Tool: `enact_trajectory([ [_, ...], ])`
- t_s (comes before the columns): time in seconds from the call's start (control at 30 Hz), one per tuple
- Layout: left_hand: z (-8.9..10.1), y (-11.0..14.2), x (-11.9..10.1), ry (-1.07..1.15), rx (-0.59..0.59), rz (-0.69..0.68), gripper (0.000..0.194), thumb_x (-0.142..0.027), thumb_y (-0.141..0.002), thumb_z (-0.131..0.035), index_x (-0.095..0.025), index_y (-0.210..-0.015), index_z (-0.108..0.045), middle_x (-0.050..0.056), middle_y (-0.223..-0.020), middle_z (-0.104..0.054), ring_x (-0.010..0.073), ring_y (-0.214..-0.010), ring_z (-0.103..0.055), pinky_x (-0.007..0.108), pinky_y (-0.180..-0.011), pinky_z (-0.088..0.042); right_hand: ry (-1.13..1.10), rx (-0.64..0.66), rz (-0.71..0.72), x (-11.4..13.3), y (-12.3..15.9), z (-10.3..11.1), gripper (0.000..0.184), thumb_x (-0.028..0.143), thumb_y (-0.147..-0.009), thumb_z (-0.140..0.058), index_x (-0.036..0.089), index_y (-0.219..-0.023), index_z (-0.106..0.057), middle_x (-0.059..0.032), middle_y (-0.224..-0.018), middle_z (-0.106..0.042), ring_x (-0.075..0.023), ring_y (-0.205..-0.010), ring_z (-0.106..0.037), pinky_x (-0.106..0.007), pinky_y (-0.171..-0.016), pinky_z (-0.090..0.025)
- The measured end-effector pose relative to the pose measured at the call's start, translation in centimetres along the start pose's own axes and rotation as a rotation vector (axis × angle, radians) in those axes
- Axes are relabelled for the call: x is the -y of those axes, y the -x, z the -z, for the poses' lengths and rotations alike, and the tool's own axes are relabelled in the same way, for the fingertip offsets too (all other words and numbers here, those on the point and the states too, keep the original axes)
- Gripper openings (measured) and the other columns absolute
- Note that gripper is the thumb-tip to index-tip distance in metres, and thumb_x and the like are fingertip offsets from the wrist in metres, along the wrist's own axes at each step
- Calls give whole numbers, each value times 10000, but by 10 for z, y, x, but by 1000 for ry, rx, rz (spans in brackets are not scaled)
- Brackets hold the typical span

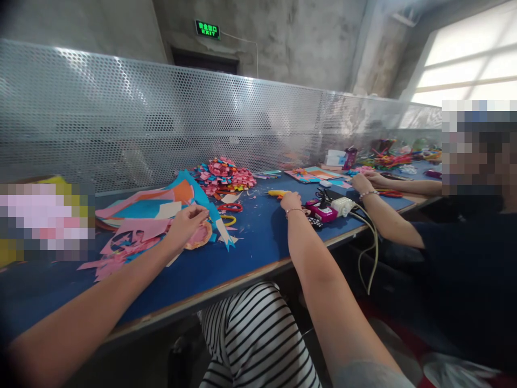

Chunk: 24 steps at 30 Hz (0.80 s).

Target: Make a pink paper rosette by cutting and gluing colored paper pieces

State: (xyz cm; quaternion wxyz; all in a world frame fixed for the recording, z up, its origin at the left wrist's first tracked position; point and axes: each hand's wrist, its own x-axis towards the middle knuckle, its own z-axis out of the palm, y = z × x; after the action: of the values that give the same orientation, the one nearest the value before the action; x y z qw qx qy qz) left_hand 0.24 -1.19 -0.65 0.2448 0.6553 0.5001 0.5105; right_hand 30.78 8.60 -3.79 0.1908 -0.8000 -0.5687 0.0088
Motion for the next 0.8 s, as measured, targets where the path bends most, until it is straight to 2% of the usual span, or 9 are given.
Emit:
enact_trajectory([
  [0.1,0,-1,1,1,-3,-4,198,-383,-631,-583,-187,-607,-567,-6,-554,-577,155,-616,-556,249,-560,-415,-13,-133,62,15,6,2,376,234,-828,-482,16,-1134,-505,-257,-1172,-468,-301,-1100,-466,-383,-880,-390],
  [0.13,-1,-1,2,4,0,-10,194,-380,-632,-582,-189,-605,-567,-7,-550,-576,155,-614,-557,248,-557,-416,-30,-181,165,24,11,2,364,238,-835,-470,21,-1125,-508,-248,-1165,-478,-299,-1120,-448,-395,-904,-373],
  [0.2,-1,-1,3,9,7,-23,185,-374,-636,-580,-193,-602,-567,-8,-544,-576,156,-610,-561,249,-550,-418,-82,-173,421,47,22,-2,354,278,-852,-460,49,-1113,-526,-211,-1138,-517,-273,-1138,-439,-393,-959,-333],
  [0.3,-2,-1,6,24,20,-27,179,-376,-645,-572,-201,-606,-571,-6,-532,-574,162,-614,-565,253,-539,-418,-164,2,757,85,44,-11,389,330,-867,-450,73,-1149,-522,-182,-1161,-538,-225,-1119,-473,-336,-964,-340],
  [0.4,-3,-1,7,43,34,-18,173,-375,-643,-572,-204,-617,-575,-6,-525,-571,169,-618,-568,260,-537,-418,-214,182,938,110,63,-17,377,350,-857,-471,117,-1143,-547,-141,-1117,-593,-203,-1047,-538,-291,-900,-388],
  [0.53,-4,-2,7,58,45,4,173,-374,-638,-575,-202,-616,-570,-8,-532,-566,169,-623,-570,265,-550,-419,-181,256,947,117,73,-12,349,341,-845,-489,122,-1098,-590,-127,-1062,-634,-203,-980,-582,-265,-840,-413],
  [0.67,-3,-3,7,68,43,14,198,-391,-633,-577,-195,-610,-557,-6,-560,-566,160,-625,-558,262,-565,-414,-101,210,914,112,72,-7,316,286,-827,-514,132,-1096,-578,-121,-1067,-635,-209,-984,-582,-266,-826,-414],
  [0.8,1,-1,0,86,26,38,225,-405,-632,-569,-183,-618,-541,-14,-581,-551,128,-566,-509,251,-555,-395,26,147,910,106,74,-7,343,178,-825,-479,97,-1158,-501,-163,-1089,-599,-229,-994,-569,-298,-826,-413],
])
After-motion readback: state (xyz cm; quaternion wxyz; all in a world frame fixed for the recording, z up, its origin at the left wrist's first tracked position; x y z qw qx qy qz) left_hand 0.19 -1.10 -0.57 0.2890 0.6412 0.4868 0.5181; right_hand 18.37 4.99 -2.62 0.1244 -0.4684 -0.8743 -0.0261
